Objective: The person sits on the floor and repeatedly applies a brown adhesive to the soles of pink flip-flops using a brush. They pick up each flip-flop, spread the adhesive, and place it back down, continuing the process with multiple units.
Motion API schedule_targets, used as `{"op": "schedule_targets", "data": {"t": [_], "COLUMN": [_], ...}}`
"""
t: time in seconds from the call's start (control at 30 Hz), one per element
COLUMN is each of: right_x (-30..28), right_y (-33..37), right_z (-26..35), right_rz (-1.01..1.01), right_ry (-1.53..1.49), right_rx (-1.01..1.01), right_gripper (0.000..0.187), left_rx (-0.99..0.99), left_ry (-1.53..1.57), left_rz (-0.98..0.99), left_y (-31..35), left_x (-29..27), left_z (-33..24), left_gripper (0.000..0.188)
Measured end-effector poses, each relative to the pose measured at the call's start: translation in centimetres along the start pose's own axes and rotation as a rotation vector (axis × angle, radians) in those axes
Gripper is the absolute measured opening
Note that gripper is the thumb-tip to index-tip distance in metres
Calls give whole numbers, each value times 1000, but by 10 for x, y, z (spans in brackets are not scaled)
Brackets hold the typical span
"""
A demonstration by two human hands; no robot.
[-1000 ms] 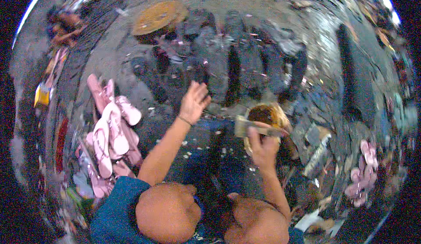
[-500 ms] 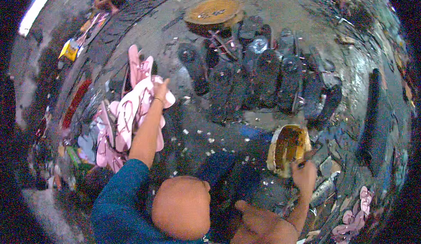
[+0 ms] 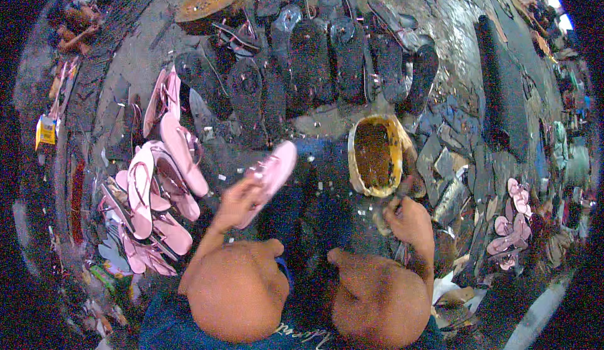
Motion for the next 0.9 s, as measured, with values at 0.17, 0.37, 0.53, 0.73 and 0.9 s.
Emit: {"op": "schedule_targets", "data": {"t": [0.17, 0.37, 0.53, 0.73, 0.9], "right_x": [-15, -39, -48, -47, -81], "right_y": [-7, -44, -84, -62, -63], "right_z": [50, 120, 180, 177, 163], "right_rz": [-79, -347, -542, -533, -770], "right_ry": [-772, -1160, -654, -776, -750], "right_rx": [-328, -556, -807, -904, -756], "right_gripper": [22, 23, 19, 21, 14], "left_rx": [392, -107, 188, 170, 195], "left_ry": [-991, 613, 874, 871, 707], "left_rz": [63, 171, 283, 259, 179], "left_y": [-52, -101, -91, -90, -91], "left_x": [68, 81, 92, 90, 94], "left_z": [-17, -43, -110, -119, -107], "left_gripper": [58, 54, 51, 46, 44]}}
Point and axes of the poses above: each hand's wrist, its own y-axis away from the middle knuckle, its own x-axis out of the palm, z = x × y, the point moved 7 cm from there along -y, towards the middle knuckle, and after that the axes turned 4 degrees about z, right-handed, at the moved point
